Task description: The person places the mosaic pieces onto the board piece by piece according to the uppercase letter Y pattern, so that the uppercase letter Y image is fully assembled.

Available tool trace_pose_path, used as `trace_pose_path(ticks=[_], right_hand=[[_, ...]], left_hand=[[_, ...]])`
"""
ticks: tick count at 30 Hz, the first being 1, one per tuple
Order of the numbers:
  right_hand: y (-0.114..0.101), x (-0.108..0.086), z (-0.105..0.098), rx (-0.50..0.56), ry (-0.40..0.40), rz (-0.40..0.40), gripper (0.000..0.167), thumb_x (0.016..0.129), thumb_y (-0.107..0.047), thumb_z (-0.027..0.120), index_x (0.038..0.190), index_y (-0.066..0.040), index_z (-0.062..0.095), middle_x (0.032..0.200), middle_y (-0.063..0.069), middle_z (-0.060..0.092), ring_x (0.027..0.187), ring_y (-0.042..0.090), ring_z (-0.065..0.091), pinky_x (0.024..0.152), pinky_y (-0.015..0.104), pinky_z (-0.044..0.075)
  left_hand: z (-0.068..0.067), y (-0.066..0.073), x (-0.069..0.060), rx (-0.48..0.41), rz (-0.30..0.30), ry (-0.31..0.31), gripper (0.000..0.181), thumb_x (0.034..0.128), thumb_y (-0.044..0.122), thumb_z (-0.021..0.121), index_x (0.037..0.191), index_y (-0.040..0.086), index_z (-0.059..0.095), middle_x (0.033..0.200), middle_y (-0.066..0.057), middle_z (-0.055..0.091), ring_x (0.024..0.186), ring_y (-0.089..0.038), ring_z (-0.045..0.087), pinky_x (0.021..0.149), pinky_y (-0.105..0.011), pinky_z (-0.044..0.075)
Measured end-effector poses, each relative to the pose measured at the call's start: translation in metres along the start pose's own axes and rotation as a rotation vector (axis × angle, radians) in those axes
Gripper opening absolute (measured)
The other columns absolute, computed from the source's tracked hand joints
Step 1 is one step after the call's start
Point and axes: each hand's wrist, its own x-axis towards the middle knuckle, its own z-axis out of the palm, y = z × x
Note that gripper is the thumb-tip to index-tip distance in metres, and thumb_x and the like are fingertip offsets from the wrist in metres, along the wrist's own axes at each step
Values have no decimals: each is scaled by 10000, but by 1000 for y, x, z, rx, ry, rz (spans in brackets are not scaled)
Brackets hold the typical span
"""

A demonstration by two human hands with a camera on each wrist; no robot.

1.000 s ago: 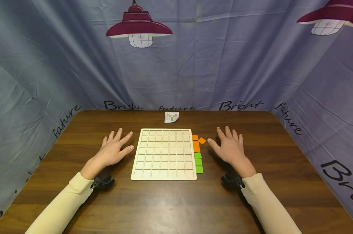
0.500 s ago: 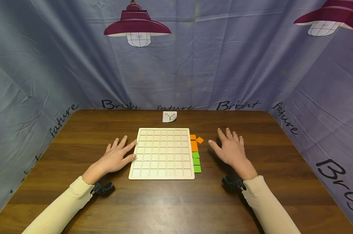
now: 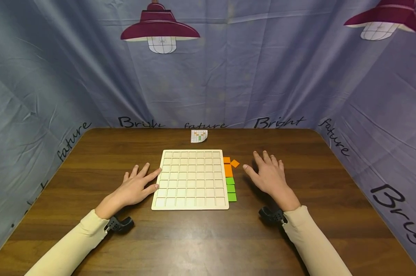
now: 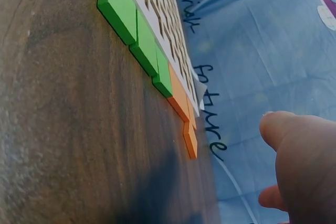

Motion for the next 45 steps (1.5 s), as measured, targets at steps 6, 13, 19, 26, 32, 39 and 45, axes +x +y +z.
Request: trace_pose_path(ticks=[6, 13, 19, 26, 32, 39, 45], right_hand=[[0, -3, 1, 7, 1, 3, 791, 1040, -599, 393, 1591, -35, 330, 1608, 367, 267, 1448, 621, 263, 1137, 780, 170], [-2, -9, 0, 32, 68, -74, 707, 1044, -470, 494, 1556, 6, 388, 1569, 363, 357, 1429, 584, 349, 1124, 756, 253], [-6, -14, 0, 95, 118, -140, 663, 1032, -408, 556, 1533, 8, 429, 1557, 328, 409, 1418, 540, 403, 1120, 715, 315], [-14, -20, 2, 180, 130, -229, 608, 1010, -348, 620, 1497, -8, 489, 1529, 299, 467, 1396, 503, 455, 1095, 677, 382], [-20, -21, 7, 223, 110, -283, 555, 977, -292, 677, 1443, -16, 555, 1456, 265, 561, 1325, 463, 547, 1053, 639, 450], [-24, -21, 11, 217, 105, -346, 511, 910, -228, 750, 1357, -11, 629, 1331, 210, 664, 1216, 397, 639, 994, 578, 519], [-26, -25, 14, 213, 85, -393, 496, 883, -190, 786, 1330, -22, 653, 1273, 181, 696, 1137, 356, 685, 935, 544, 556]], left_hand=[[0, 1, 1, 0, -4, -10, 603, 1054, 454, 494, 1606, 256, 353, 1672, -289, 185, 1497, -642, 89, 1114, -832, 112], [0, 0, 0, 6, -8, -7, 600, 1058, 448, 487, 1608, 251, 349, 1672, -288, 187, 1496, -641, 96, 1110, -835, 112], [0, 0, 1, 5, -11, -4, 599, 1057, 449, 488, 1606, 251, 353, 1672, -288, 189, 1496, -642, 98, 1109, -835, 113], [1, 1, 0, -4, -13, -13, 605, 1055, 459, 486, 1607, 253, 351, 1675, -287, 177, 1497, -641, 89, 1112, -835, 108], [0, 0, 0, -4, -11, -11, 608, 1054, 463, 489, 1607, 254, 349, 1676, -284, 177, 1501, -637, 83, 1117, -832, 101], [0, 0, 1, 7, -9, -4, 605, 1052, 457, 494, 1607, 263, 349, 1675, -281, 187, 1501, -634, 91, 1114, -833, 105], [1, 0, 0, 6, -11, -2, 602, 1055, 448, 490, 1608, 259, 347, 1675, -280, 187, 1501, -634, 93, 1110, -836, 103]])
